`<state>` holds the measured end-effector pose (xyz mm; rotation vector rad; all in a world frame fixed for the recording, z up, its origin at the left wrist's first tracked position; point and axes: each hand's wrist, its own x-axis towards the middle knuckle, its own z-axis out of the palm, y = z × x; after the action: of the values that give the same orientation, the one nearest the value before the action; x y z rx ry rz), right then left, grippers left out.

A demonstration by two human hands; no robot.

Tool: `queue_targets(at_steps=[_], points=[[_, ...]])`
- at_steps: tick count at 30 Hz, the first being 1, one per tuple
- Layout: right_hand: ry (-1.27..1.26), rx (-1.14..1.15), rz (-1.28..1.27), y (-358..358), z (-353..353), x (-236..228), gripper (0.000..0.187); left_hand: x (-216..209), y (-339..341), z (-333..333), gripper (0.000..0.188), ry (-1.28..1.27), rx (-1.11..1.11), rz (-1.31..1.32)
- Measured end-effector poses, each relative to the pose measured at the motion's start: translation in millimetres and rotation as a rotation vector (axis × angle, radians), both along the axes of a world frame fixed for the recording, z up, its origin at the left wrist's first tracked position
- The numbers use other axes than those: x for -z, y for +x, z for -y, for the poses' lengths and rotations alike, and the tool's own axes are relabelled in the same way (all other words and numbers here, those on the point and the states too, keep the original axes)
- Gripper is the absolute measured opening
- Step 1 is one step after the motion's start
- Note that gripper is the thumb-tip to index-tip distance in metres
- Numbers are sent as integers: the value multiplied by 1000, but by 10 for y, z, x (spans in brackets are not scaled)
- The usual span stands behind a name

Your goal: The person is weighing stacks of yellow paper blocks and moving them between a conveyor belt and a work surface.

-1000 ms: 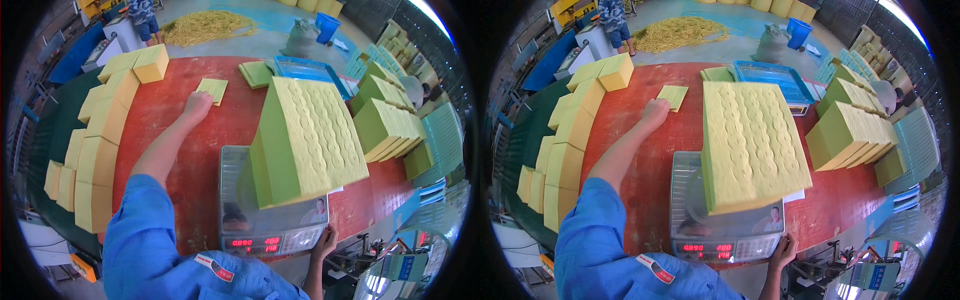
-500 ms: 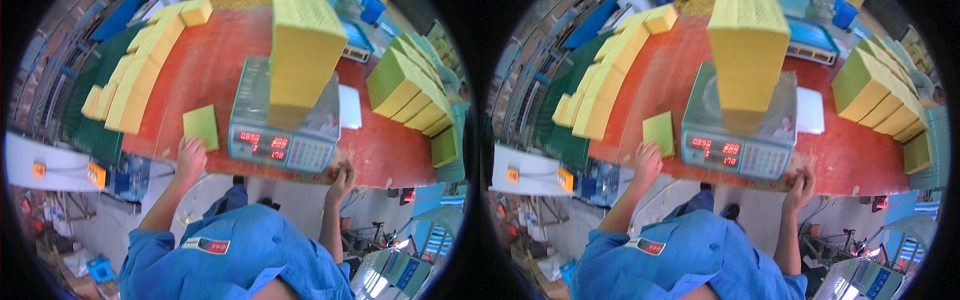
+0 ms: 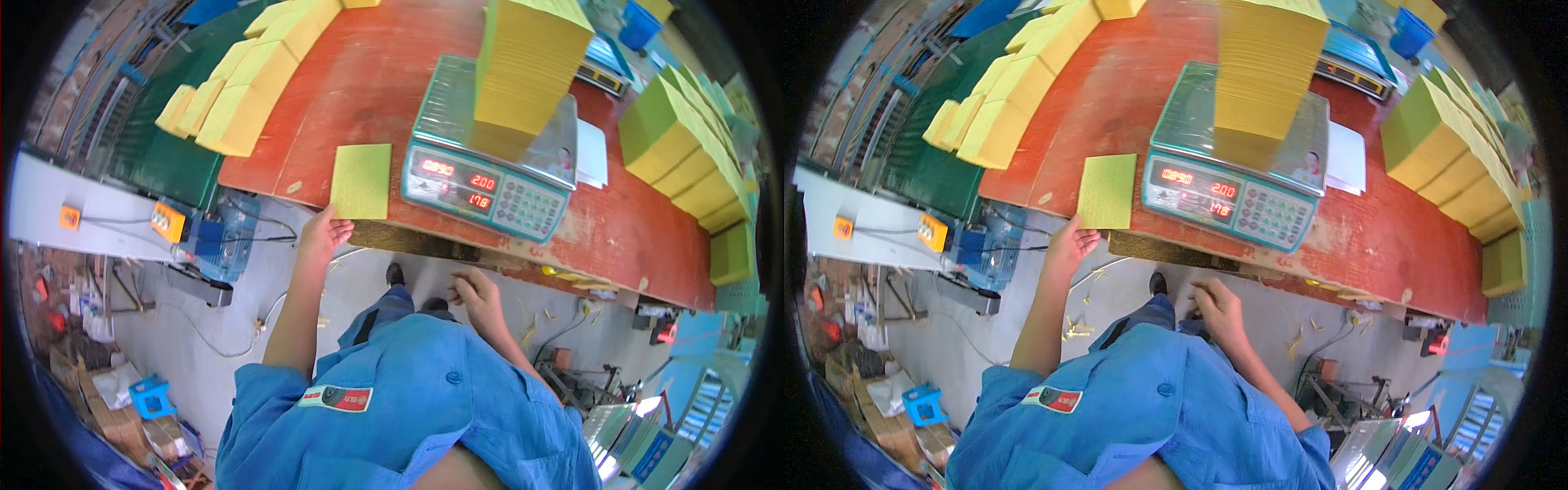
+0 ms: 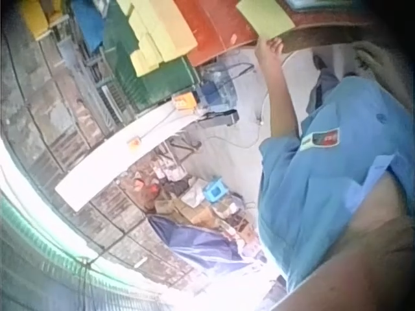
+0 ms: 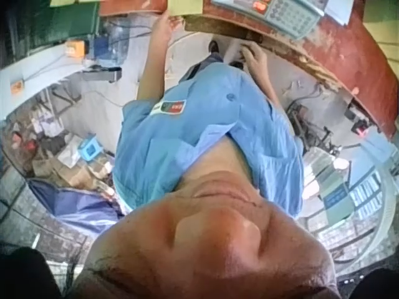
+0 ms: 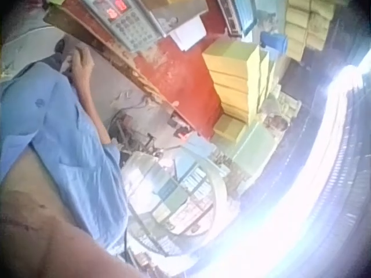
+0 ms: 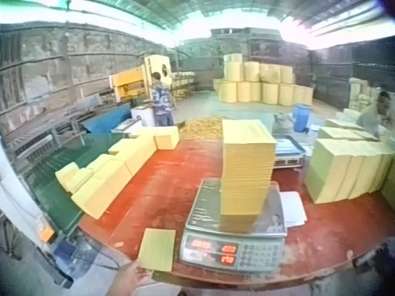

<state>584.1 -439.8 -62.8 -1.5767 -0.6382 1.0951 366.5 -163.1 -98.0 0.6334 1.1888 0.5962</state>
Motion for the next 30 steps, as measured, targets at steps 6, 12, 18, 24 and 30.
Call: queue_targets(at_steps=[6, 12, 18, 24, 30], points=[[86, -94, -143, -165, -753, 200, 32, -82, -32, 283, 31, 306, 322, 2], [50, -192, 88, -618, -1319, 485, 30, -129, -396, 479, 28, 31, 565, -9], [91, -181, 104, -555, -1634, -170, 18, -752, -263, 20, 25, 320, 425, -32], [449, 107, 607, 218, -1688, -1405, 13, -2003, 686, -466, 22, 816, 467, 47], [556, 434, 773, 1324, -1765, -2644, 35, -3051, 2286, -994, 24, 912, 653, 319]])
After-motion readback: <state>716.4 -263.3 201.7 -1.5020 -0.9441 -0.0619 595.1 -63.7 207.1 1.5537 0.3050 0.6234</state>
